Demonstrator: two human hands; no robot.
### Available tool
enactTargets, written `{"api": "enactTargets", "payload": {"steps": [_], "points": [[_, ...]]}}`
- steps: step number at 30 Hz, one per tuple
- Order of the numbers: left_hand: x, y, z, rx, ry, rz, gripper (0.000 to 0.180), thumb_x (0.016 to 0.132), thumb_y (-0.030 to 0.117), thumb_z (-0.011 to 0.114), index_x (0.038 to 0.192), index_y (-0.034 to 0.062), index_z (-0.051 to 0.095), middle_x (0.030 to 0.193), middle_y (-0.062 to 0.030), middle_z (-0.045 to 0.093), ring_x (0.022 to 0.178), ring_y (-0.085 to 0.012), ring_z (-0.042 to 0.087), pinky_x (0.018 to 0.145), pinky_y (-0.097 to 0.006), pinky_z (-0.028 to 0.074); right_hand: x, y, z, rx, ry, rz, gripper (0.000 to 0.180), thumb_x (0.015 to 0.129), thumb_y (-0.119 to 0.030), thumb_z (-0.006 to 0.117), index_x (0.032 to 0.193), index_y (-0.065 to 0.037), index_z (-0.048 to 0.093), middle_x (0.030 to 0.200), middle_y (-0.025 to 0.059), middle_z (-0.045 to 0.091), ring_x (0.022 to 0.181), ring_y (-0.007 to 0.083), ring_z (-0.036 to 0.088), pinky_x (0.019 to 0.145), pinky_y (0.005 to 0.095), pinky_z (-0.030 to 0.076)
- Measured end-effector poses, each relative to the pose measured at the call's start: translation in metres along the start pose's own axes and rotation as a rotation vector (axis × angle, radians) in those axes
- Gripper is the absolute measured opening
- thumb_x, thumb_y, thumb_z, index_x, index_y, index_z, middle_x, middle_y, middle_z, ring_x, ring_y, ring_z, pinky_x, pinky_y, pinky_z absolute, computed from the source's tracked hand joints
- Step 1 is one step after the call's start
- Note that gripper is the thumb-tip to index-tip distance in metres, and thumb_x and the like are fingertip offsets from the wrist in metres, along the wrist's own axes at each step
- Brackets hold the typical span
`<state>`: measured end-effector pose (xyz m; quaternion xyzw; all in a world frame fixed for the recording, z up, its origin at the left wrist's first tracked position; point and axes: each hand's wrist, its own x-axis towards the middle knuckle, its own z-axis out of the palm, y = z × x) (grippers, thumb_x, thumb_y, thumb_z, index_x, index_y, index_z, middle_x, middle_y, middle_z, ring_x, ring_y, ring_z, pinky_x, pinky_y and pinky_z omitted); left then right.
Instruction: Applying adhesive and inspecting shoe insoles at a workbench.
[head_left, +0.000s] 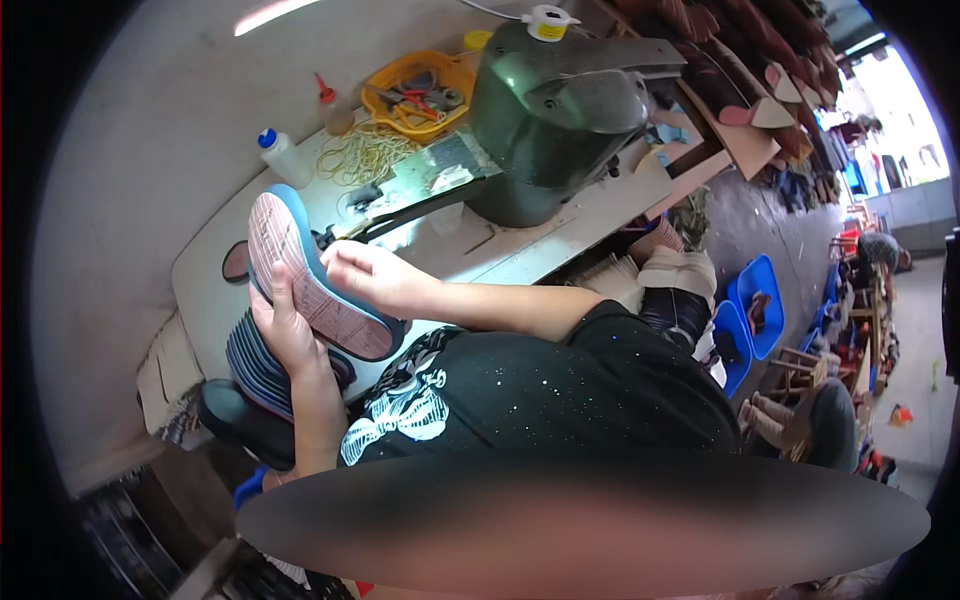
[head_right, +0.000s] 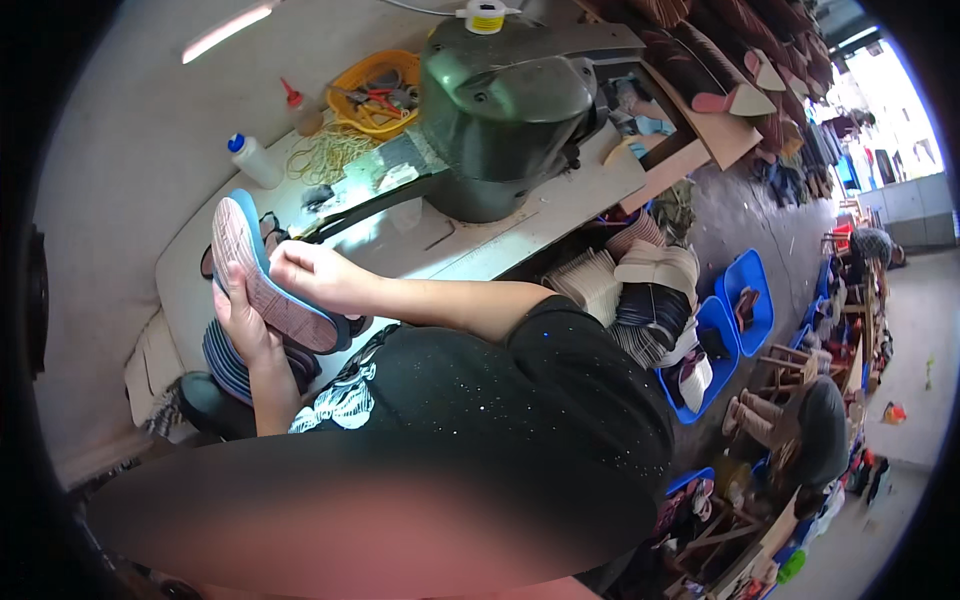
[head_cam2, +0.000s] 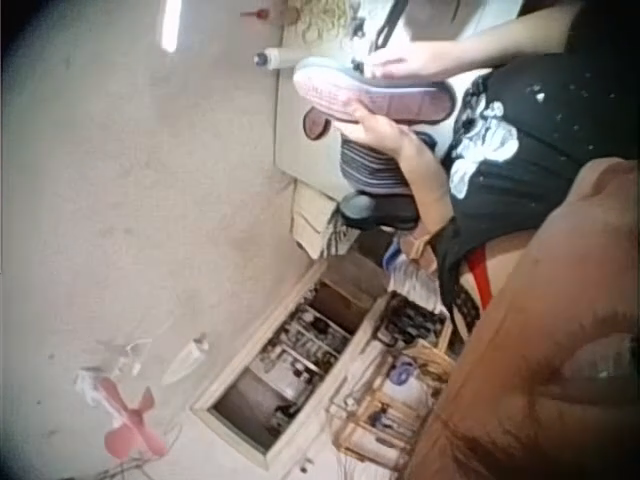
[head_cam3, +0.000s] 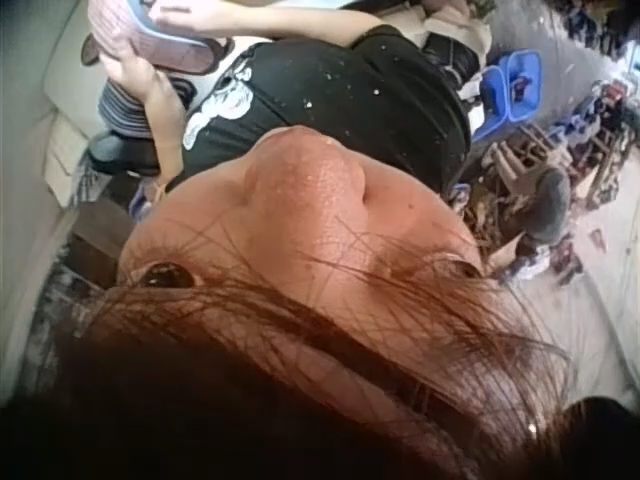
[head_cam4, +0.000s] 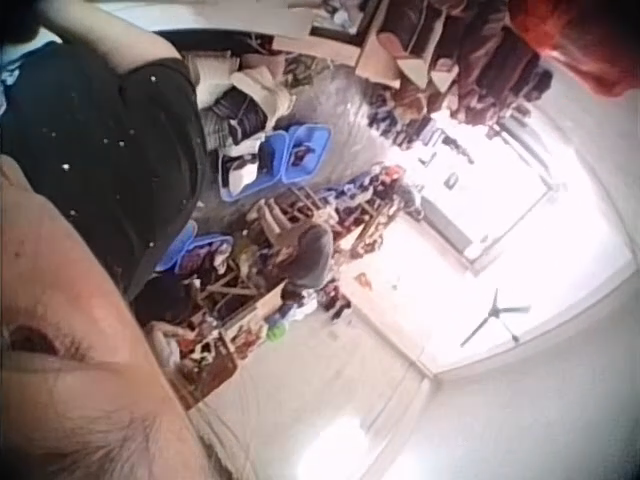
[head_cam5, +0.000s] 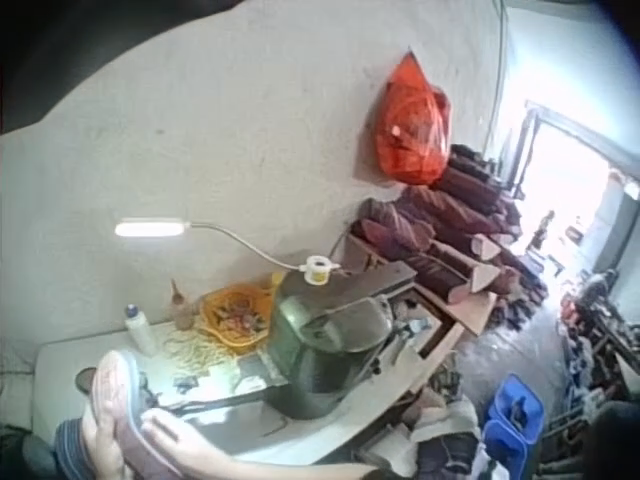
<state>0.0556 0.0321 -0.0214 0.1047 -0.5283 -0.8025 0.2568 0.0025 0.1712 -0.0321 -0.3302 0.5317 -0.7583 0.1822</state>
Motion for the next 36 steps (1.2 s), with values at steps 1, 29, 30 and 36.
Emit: {"api": "enactTargets", "payload": {"steps": [1,29,30,36], "points": [[0.003,-0.003,0.005,-0.020,-0.008,-0.044,0.040,0.094,0.025,0.054,0.122,-0.0035,0.047,0.106,-0.0145,0.061,0.091,-0.0198,0.063,0.079,-0.030,0.052,0.003,0.001,-0.008,0.228,-0.051,0.121,0.025,0.095,-0.031,0.053,0.097,-0.006,0.052,0.087,-0.0008,0.051,0.080,0.0048,0.048,0.065,0.0225,0.044],[0.023,-0.034,0.016,-0.010,-0.036,-0.091,0.041,0.078,0.002,0.068,0.115,-0.0048,0.052,0.107,-0.0107,0.062,0.093,-0.0152,0.061,0.083,-0.027,0.049,0.018,-0.006,-0.042,0.046,-0.091,0.586,0.033,0.086,-0.036,0.065,0.085,-0.003,0.068,0.073,0.0037,0.064,0.060,0.0084,0.058,0.054,0.0223,0.048],[0.026,-0.035,0.015,-0.003,-0.035,-0.086,0.041,0.078,0.002,0.068,0.115,-0.0048,0.052,0.107,-0.0107,0.062,0.093,-0.0152,0.061,0.083,-0.027,0.049,0.015,-0.002,-0.041,0.051,-0.096,0.580,0.033,0.086,-0.036,0.065,0.085,-0.003,0.068,0.073,0.0037,0.064,0.060,0.0084,0.058,0.054,0.0223,0.048],[0.039,-0.037,0.007,0.281,-0.014,-0.009,0.043,0.076,0.013,0.073,0.110,-0.0062,0.056,0.102,-0.0116,0.062,0.091,-0.0175,0.060,0.083,-0.028,0.046,0.017,-0.004,-0.042,0.060,-0.039,0.567,0.029,0.085,-0.034,0.066,0.079,-0.005,0.068,0.066,-0.0009,0.060,0.057,0.0047,0.053,0.053,0.0196,0.042]]}}
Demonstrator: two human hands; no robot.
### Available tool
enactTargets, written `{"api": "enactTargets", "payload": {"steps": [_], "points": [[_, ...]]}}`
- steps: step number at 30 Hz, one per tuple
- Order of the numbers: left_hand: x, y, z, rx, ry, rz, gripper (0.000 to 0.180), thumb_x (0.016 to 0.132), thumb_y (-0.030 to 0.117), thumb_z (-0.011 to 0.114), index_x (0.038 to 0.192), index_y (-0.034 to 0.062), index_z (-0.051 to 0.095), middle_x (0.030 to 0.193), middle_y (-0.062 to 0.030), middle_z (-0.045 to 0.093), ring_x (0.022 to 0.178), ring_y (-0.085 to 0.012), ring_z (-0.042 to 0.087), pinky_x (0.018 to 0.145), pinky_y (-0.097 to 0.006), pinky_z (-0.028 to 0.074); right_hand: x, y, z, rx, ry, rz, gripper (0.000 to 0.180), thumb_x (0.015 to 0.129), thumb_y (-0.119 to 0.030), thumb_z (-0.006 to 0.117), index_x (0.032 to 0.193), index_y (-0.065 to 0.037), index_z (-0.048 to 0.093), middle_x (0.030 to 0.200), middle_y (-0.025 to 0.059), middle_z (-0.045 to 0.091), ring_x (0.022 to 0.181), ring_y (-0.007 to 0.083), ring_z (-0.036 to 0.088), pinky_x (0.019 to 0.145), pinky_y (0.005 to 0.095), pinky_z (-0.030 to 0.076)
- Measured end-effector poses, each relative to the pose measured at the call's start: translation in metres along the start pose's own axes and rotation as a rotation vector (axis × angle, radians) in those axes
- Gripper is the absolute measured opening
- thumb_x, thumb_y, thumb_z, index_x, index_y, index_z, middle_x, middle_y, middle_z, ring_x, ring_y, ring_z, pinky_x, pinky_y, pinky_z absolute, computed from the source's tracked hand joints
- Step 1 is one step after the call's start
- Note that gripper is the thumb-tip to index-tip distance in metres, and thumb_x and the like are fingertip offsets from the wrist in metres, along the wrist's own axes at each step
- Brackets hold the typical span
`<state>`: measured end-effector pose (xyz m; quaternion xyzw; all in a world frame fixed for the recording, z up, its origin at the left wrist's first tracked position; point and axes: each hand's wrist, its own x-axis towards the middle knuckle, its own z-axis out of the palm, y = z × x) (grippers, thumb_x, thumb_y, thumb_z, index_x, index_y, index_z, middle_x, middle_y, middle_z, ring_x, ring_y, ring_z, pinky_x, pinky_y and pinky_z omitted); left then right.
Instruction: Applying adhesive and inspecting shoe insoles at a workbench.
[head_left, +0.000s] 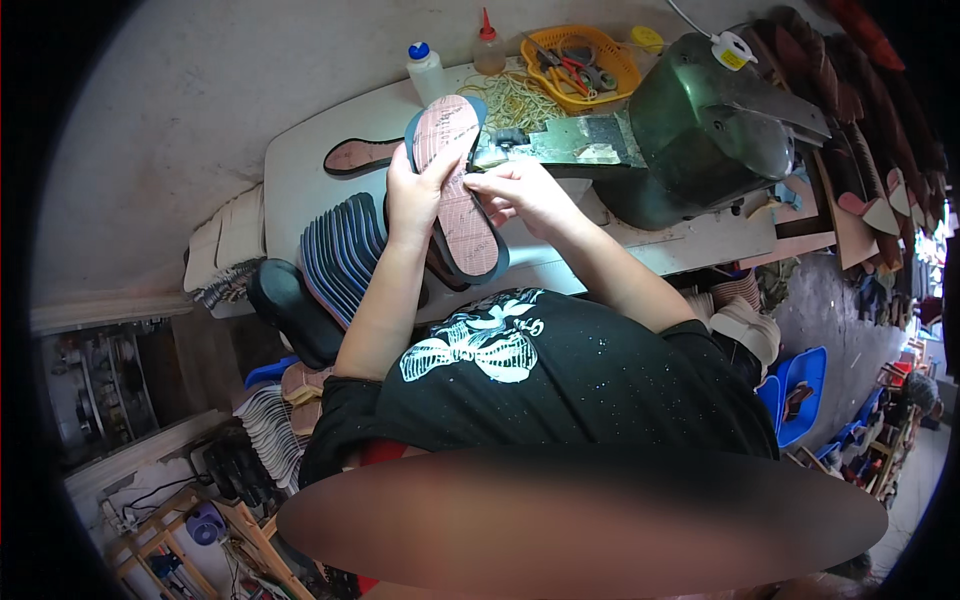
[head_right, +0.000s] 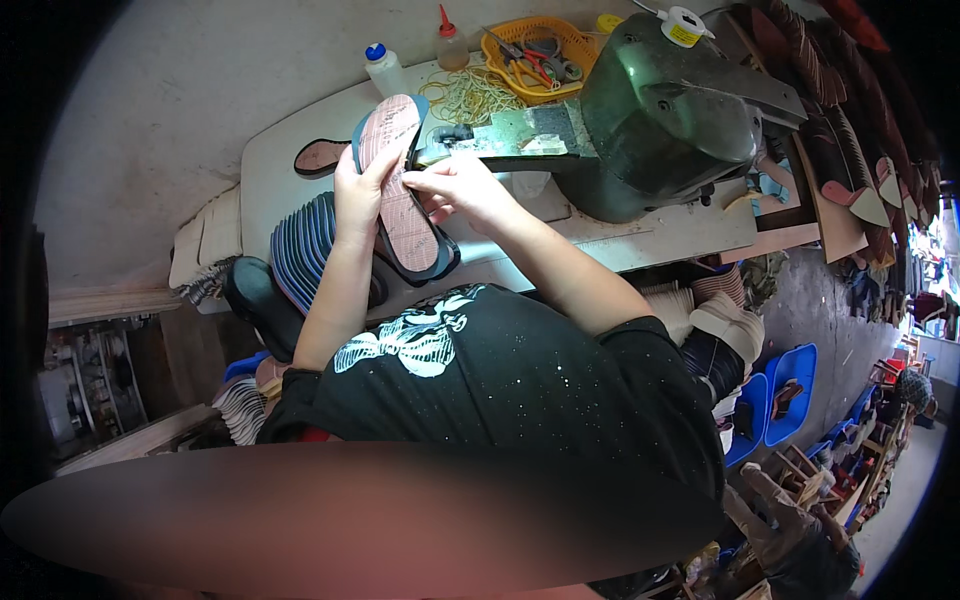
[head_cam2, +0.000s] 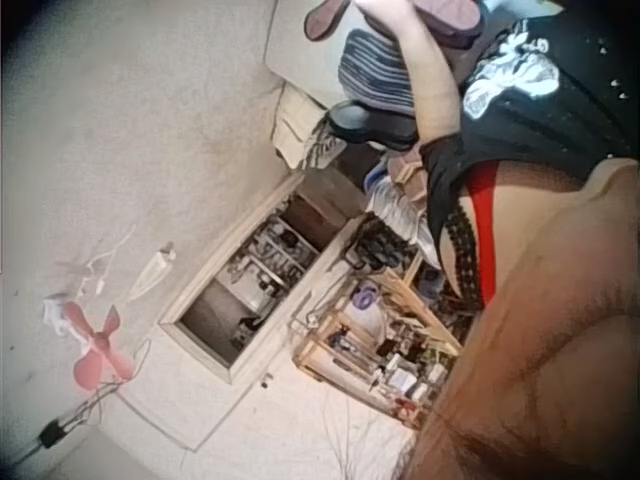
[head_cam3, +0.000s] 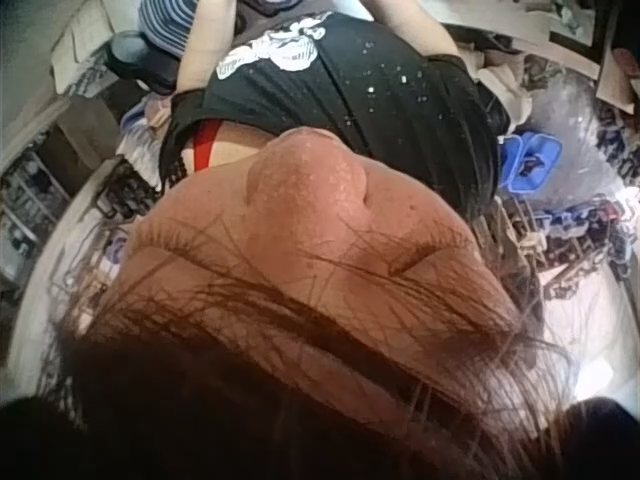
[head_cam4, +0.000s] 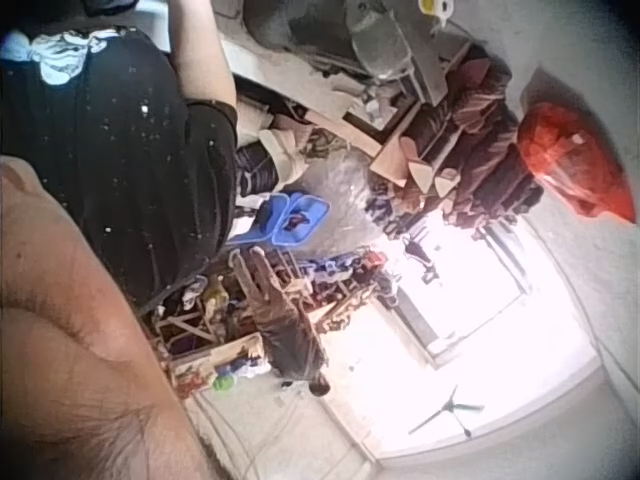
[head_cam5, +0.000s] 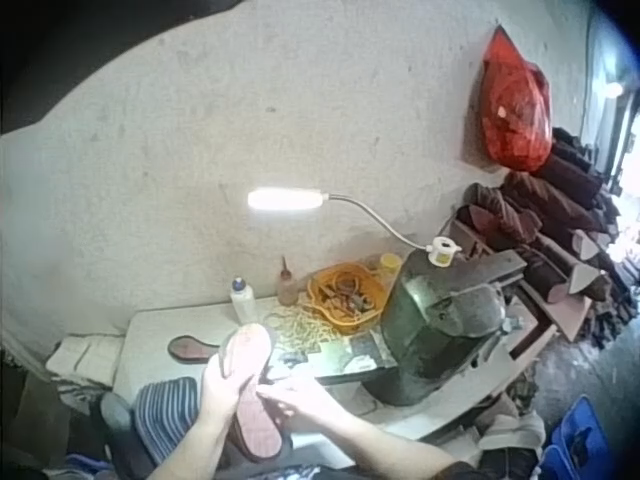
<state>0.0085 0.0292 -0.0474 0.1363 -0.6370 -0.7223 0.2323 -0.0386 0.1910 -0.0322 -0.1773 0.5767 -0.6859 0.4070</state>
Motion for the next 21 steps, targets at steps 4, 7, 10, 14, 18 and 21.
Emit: {"api": "enactTargets", "payload": {"steps": [4,7,10,14,18,21], "points": [[0.021,-0.035,-0.022,0.068,-0.034,-0.010,0.034,0.077,0.018,0.073,0.098,-0.0063,0.063,0.095,-0.0104,0.062,0.088,-0.0164,0.059,0.080,-0.027,0.046,0.002,-0.001,0.001,0.020,0.078,0.006,0.028,0.082,-0.033,0.068,0.072,-0.006,0.066,0.062,-0.0016,0.057,0.054,0.0046,0.051,0.050,0.0189,0.041],[0.031,-0.057,-0.026,0.073,-0.058,-0.131,0.028,0.076,0.020,0.073,0.088,-0.0043,0.068,0.096,-0.0104,0.060,0.090,-0.0153,0.058,0.079,-0.028,0.046,0.004,0.004,0.000,0.036,0.141,-0.002,0.027,0.082,-0.031,0.069,0.069,-0.008,0.064,0.060,-0.0023,0.056,0.052,0.0041,0.050,0.048,0.0184,0.038],[0.030,-0.060,-0.014,0.170,0.084,-0.057,0.029,0.077,0.020,0.073,0.091,-0.0046,0.068,0.096,-0.0097,0.061,0.086,-0.0141,0.059,0.079,-0.028,0.047,0.010,0.015,-0.007,0.049,0.196,-0.030,0.024,0.083,-0.028,0.068,0.072,-0.007,0.064,0.062,-0.0019,0.057,0.055,0.0041,0.051,0.050,0.0183,0.039],[0.027,-0.043,0.001,0.005,-0.004,-0.097,0.034,0.075,0.024,0.074,0.095,-0.0026,0.068,0.097,-0.0109,0.061,0.087,-0.0167,0.060,0.080,-0.029,0.048,0.013,0.033,-0.022,0.106,0.203,-0.075,0.017,0.086,-0.019,0.064,0.082,-0.003,0.066,0.072,0.0010,0.062,0.064,0.0057,0.056,0.059,0.0195,0.043],[0.032,-0.060,-0.001,0.311,0.087,0.077,0.041,0.072,0.029,0.075,0.099,-0.0014,0.067,0.098,-0.0155,0.060,0.095,-0.0252,0.057,0.086,-0.035,0.043,0.006,0.035,-0.033,0.152,0.160,-0.128,0.019,0.087,-0.013,0.061,0.095,0.004,0.066,0.086,0.0058,0.066,0.073,0.0090,0.060,0.067,0.0222,0.048],[0.032,-0.058,0.004,0.383,0.111,0.066,0.043,0.071,0.033,0.076,0.094,-0.0018,0.066,0.101,-0.0182,0.058,0.099,-0.0295,0.053,0.089,-0.037,0.040,-0.003,0.032,-0.037,0.158,0.161,-0.102,0.020,0.087,-0.013,0.062,0.096,0.005,0.065,0.088,0.0065,0.067,0.076,0.0093,0.061,0.069,0.0223,0.048]]}}
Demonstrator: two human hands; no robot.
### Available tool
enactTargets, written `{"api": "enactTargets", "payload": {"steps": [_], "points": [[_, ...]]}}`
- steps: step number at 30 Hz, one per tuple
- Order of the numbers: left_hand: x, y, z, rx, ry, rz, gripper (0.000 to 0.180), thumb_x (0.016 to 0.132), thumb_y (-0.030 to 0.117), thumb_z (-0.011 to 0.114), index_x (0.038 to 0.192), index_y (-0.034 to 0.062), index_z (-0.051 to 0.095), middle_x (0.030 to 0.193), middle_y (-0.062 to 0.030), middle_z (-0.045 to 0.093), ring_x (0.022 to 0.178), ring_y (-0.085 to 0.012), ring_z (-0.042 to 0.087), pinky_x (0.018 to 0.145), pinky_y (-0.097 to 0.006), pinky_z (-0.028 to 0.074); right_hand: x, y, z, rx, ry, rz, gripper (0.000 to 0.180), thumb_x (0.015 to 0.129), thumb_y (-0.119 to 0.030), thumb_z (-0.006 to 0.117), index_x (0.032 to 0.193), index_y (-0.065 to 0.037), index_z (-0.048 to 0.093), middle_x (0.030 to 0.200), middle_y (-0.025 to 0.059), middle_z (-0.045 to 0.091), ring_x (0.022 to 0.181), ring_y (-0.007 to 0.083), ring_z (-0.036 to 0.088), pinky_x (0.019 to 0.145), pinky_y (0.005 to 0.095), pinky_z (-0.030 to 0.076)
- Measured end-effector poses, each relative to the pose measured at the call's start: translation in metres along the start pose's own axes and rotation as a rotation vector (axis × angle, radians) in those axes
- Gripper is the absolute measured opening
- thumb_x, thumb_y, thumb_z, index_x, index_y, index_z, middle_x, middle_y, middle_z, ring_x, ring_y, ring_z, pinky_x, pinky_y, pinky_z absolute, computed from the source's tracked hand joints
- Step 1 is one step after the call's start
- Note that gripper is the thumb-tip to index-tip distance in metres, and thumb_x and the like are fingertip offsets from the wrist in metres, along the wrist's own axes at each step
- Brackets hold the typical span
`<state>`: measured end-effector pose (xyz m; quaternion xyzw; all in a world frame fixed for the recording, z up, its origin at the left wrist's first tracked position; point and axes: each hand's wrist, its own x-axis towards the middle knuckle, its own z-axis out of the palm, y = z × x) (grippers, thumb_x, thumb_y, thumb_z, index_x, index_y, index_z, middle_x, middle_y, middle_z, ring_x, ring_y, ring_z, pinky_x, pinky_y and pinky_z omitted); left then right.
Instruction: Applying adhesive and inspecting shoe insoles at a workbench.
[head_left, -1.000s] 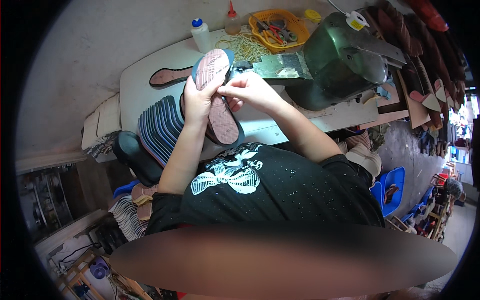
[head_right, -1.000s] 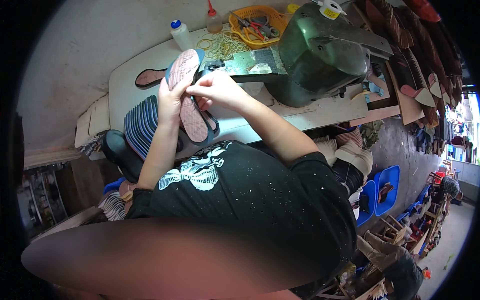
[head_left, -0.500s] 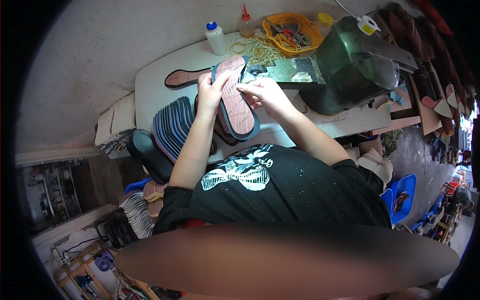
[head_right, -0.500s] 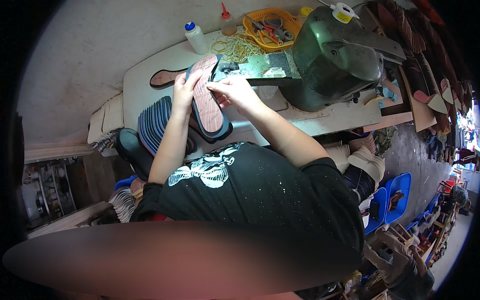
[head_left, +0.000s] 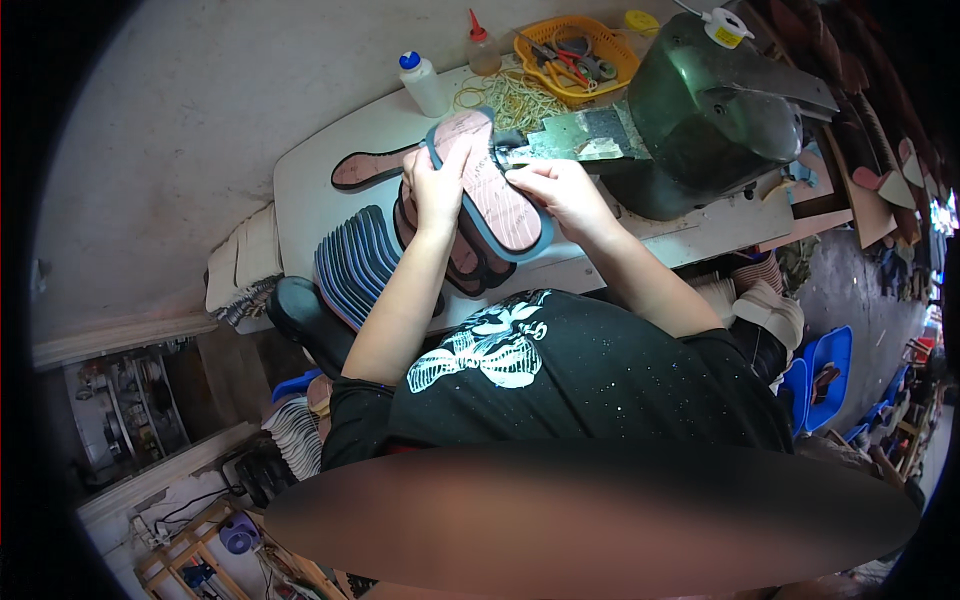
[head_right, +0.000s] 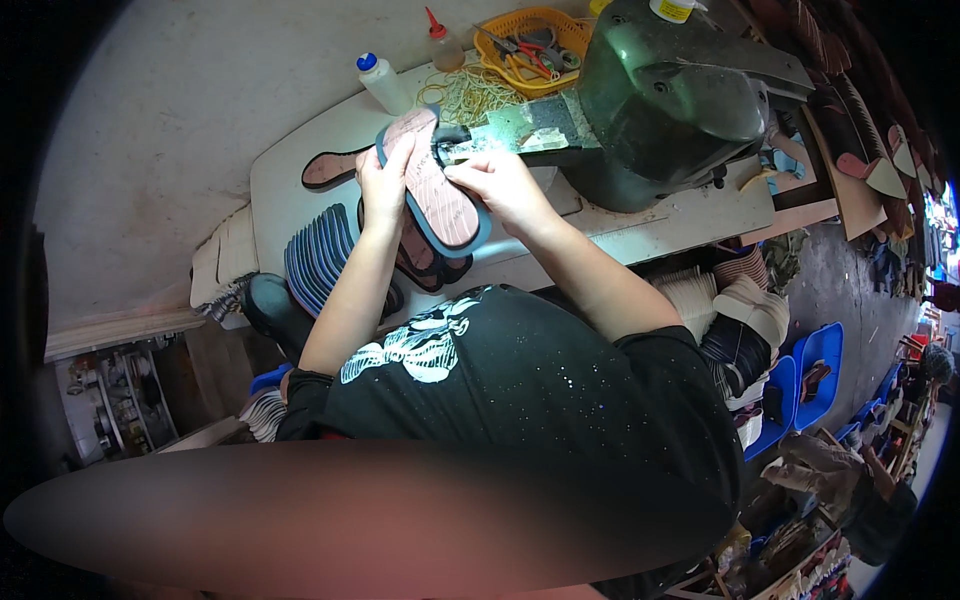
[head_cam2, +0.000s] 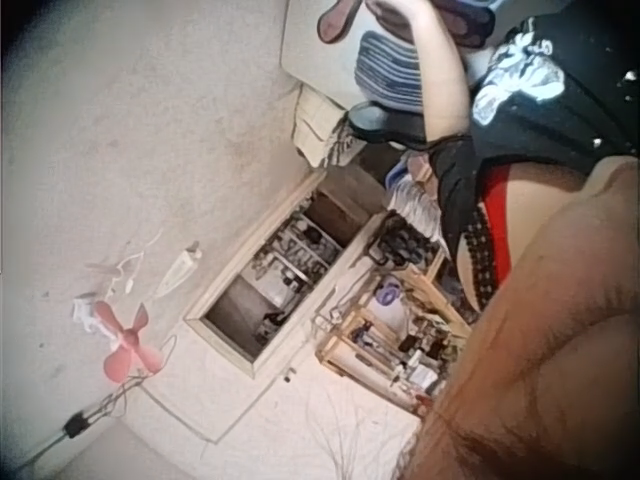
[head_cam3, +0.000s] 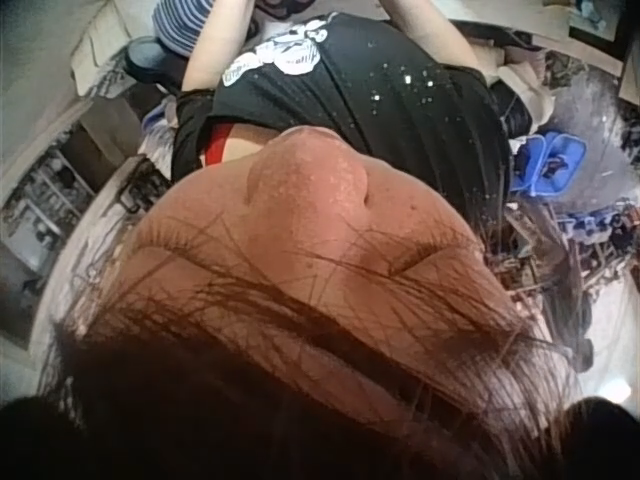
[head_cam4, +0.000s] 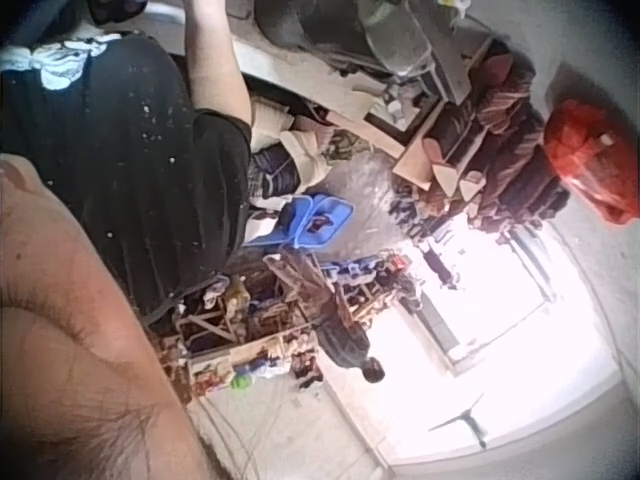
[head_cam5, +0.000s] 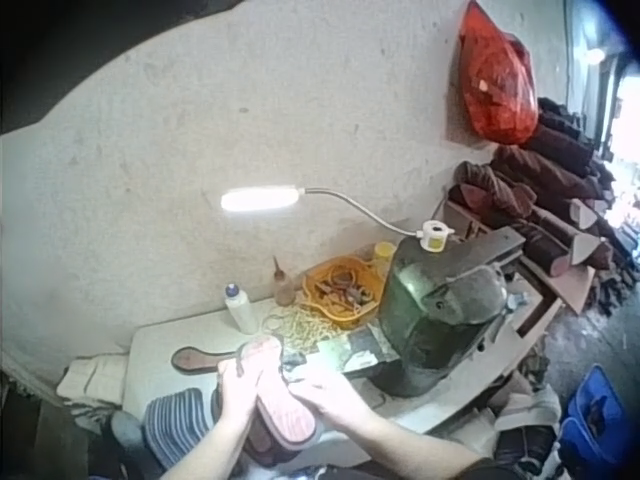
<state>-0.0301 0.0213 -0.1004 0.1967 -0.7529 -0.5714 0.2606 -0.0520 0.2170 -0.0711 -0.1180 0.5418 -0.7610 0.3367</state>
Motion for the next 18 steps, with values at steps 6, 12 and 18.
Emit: {"api": "enactTargets", "payload": {"steps": [6,12,18], "points": [[0.006,0.004,0.009,-0.012,0.036,-0.003,0.045,0.072,0.036,0.076,0.086,-0.0048,0.064,0.096,-0.0200,0.059,0.096,-0.0325,0.052,0.087,-0.040,0.040,-0.023,-0.010,0.003,0.139,0.013,0.122,0.022,0.085,-0.021,0.066,0.086,0.001,0.067,0.078,0.0033,0.065,0.063,0.0064,0.058,0.054,0.0205,0.046],[0.035,-0.022,0.006,0.035,-0.031,-0.026,0.045,0.076,0.036,0.071,0.092,-0.0058,0.063,0.094,-0.0182,0.062,0.091,-0.0281,0.056,0.083,-0.037,0.043,-0.040,-0.006,0.027,0.180,-0.045,0.263,0.029,0.086,-0.020,0.062,0.101,0.005,0.060,0.085,0.0134,0.066,0.073,0.0205,0.069,0.060,0.0264,0.057],[0.062,-0.017,-0.008,0.244,-0.193,-0.162,0.056,0.085,0.040,0.062,0.111,-0.0092,0.058,0.101,-0.0175,0.064,0.091,-0.0230,0.062,0.083,-0.033,0.049,-0.022,-0.002,0.046,0.266,0.099,0.106,0.027,0.090,-0.021,0.057,0.100,0.004,0.061,0.082,0.0141,0.067,0.071,0.0187,0.068,0.063,0.0260,0.054]]}}
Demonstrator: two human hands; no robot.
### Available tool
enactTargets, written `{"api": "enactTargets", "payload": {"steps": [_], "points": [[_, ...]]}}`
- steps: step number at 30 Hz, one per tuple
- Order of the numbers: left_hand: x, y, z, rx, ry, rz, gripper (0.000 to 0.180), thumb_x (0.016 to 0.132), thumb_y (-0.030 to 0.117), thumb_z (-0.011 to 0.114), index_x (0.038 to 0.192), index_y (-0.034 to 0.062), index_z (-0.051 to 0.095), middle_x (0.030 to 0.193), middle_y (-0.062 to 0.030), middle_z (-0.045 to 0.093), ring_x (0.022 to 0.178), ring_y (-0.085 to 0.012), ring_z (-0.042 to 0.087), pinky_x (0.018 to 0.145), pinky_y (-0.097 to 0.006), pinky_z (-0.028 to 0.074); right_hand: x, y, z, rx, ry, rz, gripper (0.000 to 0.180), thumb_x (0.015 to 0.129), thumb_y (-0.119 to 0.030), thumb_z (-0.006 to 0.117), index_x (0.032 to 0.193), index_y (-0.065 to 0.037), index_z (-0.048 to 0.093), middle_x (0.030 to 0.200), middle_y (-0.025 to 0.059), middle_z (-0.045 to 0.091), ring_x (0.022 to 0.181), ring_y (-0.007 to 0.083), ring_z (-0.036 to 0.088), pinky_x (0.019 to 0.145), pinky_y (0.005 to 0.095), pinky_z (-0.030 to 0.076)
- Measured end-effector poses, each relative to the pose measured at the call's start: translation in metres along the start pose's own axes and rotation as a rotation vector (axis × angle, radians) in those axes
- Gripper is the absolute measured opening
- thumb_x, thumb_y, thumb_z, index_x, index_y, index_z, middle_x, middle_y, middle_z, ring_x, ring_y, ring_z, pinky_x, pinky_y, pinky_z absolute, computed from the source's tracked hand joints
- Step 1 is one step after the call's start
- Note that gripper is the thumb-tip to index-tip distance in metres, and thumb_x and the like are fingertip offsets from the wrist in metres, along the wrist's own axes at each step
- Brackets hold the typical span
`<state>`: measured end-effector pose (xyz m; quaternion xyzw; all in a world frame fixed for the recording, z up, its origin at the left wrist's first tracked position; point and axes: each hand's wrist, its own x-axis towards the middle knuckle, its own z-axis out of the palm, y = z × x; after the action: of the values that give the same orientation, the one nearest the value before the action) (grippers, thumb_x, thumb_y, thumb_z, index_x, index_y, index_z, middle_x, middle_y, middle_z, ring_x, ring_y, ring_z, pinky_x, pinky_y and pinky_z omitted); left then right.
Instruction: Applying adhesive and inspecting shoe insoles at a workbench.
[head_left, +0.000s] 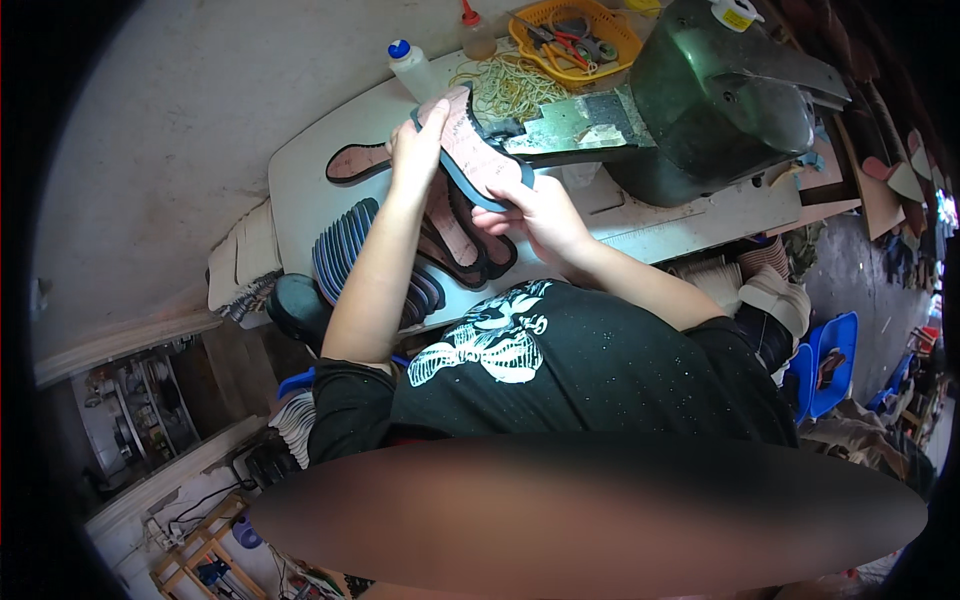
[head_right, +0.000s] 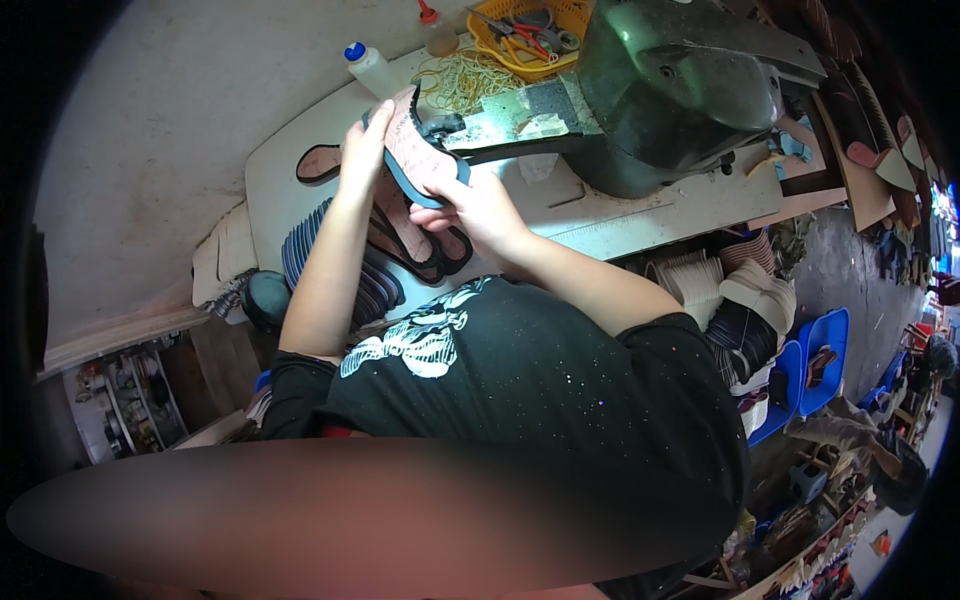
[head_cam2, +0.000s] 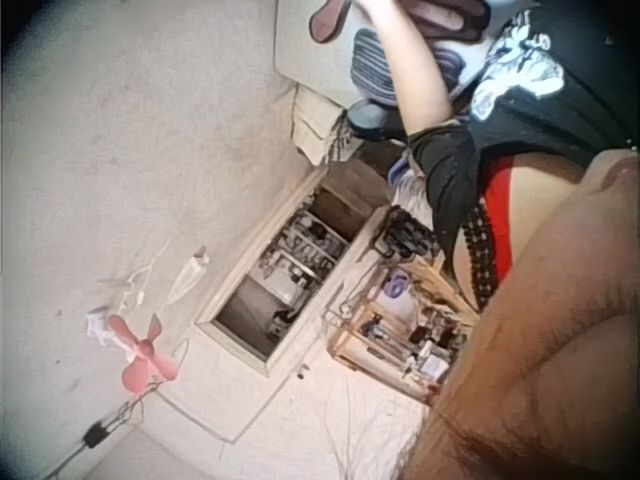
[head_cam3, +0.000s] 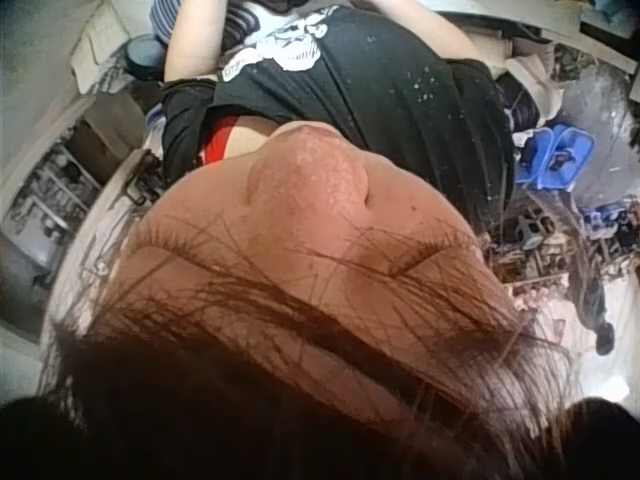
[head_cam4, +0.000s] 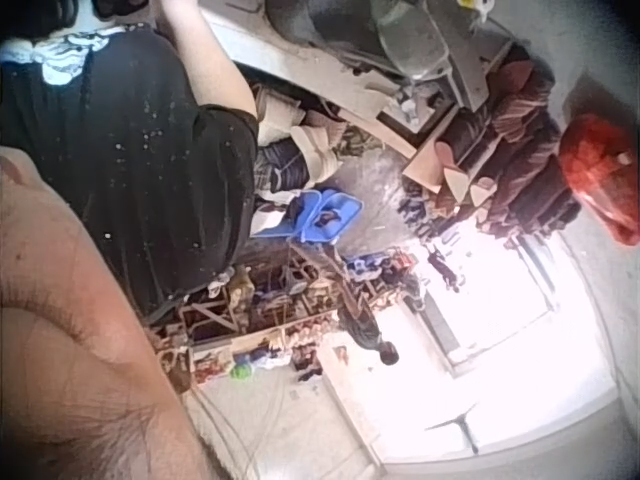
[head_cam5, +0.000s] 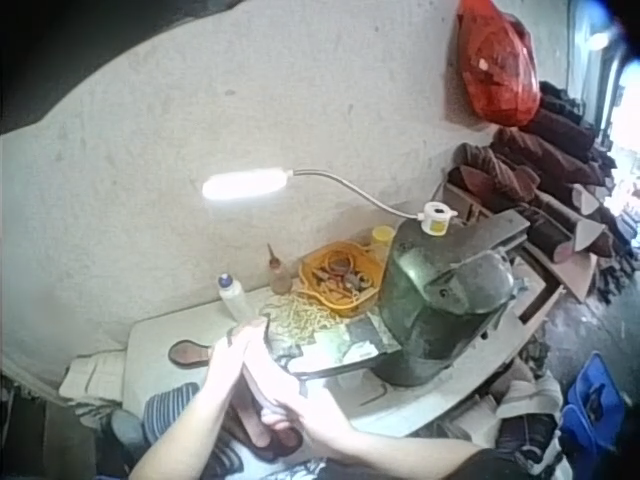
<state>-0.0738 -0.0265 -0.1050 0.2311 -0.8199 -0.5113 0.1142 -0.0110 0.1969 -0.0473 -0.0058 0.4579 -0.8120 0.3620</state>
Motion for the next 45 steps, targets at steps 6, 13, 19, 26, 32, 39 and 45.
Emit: {"api": "enactTargets", "payload": {"steps": [6,13,19,26,32,39,45], "points": [[-0.005,0.068,-0.034,0.568,-0.011,0.561,0.067,0.075,0.053,0.067,0.122,0.0064,0.058,0.144,-0.0184,0.033,0.136,-0.0349,0.021,0.109,-0.047,0.020,0.017,0.002,0.010,-0.024,0.022,-0.041,0.031,0.090,-0.027,0.056,0.102,0.001,0.061,0.085,0.0121,0.067,0.072,0.0162,0.067,0.064,0.0259,0.053],[0.018,0.092,-0.055,0.617,-0.819,0.710,0.038,0.073,0.046,0.071,0.090,0.0121,0.064,0.123,-0.0050,0.056,0.137,-0.0275,0.022,0.113,-0.051,0.001,0.020,-0.003,0.017,-0.053,0.068,-0.008,0.038,0.092,-0.035,0.055,0.102,0.001,0.062,0.086,0.0122,0.068,0.072,0.0142,0.067,0.064,0.0231,0.051],[0.011,0.094,-0.062,0.618,-0.874,0.482,0.033,0.077,0.037,0.071,0.082,0.0059,0.060,0.078,-0.0015,0.055,0.088,-0.0139,0.050,0.095,-0.037,0.035,0.025,-0.002,0.015,-0.072,0.105,-0.010,0.042,0.091,-0.039,0.057,0.099,0.003,0.062,0.085,0.0133,0.068,0.071,0.0152,0.068,0.063,0.0226,0.052],[-0.011,0.086,-0.066,0.337,-0.947,0.093,0.031,0.082,0.028,0.069,0.071,0.0038,0.053,0.063,0.0048,0.045,0.061,-0.0053,0.040,0.053,-0.024,0.034,0.028,-0.003,0.010,-0.078,0.115,0.000,0.044,0.091,-0.039,0.056,0.102,0.003,0.060,0.086,0.0160,0.068,0.070,0.0170,0.068,0.059,0.0230,0.052],[-0.011,0.064,-0.064,0.346,-0.936,0.181,0.037,0.084,0.034,0.068,0.068,0.0065,0.050,0.061,0.0064,0.041,0.059,-0.0037,0.036,0.051,-0.022,0.031,0.027,-0.006,0.014,-0.086,0.117,-0.004,0.041,0.088,-0.038,0.062,0.096,0.002,0.063,0.081,0.0106,0.068,0.068,0.0152,0.068,0.057,0.0212,0.051],[-0.023,0.062,-0.061,0.278,-0.973,-0.039,0.038,0.085,0.038,0.067,0.063,0.0103,0.053,0.057,0.0093,0.044,0.052,-0.0017,0.036,0.046,-0.020,0.029,0.029,-0.001,0.003,-0.072,0.079,-0.009,0.029,0.088,-0.028,0.062,0.098,-0.001,0.062,0.086,0.0076,0.068,0.069,0.0141,0.067,0.062,0.0213,0.052],[-0.052,0.080,-0.057,0.129,-0.885,-0.189,0.045,0.079,0.049,0.068,0.061,0.0091,0.058,0.052,0.0033,0.049,0.042,-0.0047,0.043,0.039,-0.019,0.032,0.029,0.004,-0.006,-0.076,0.065,-0.095,0.029,0.085,-0.030,0.067,0.086,-0.001,0.064,0.075,0.0063,0.066,0.062,0.0111,0.063,0.058,0.0205,0.051]]}}
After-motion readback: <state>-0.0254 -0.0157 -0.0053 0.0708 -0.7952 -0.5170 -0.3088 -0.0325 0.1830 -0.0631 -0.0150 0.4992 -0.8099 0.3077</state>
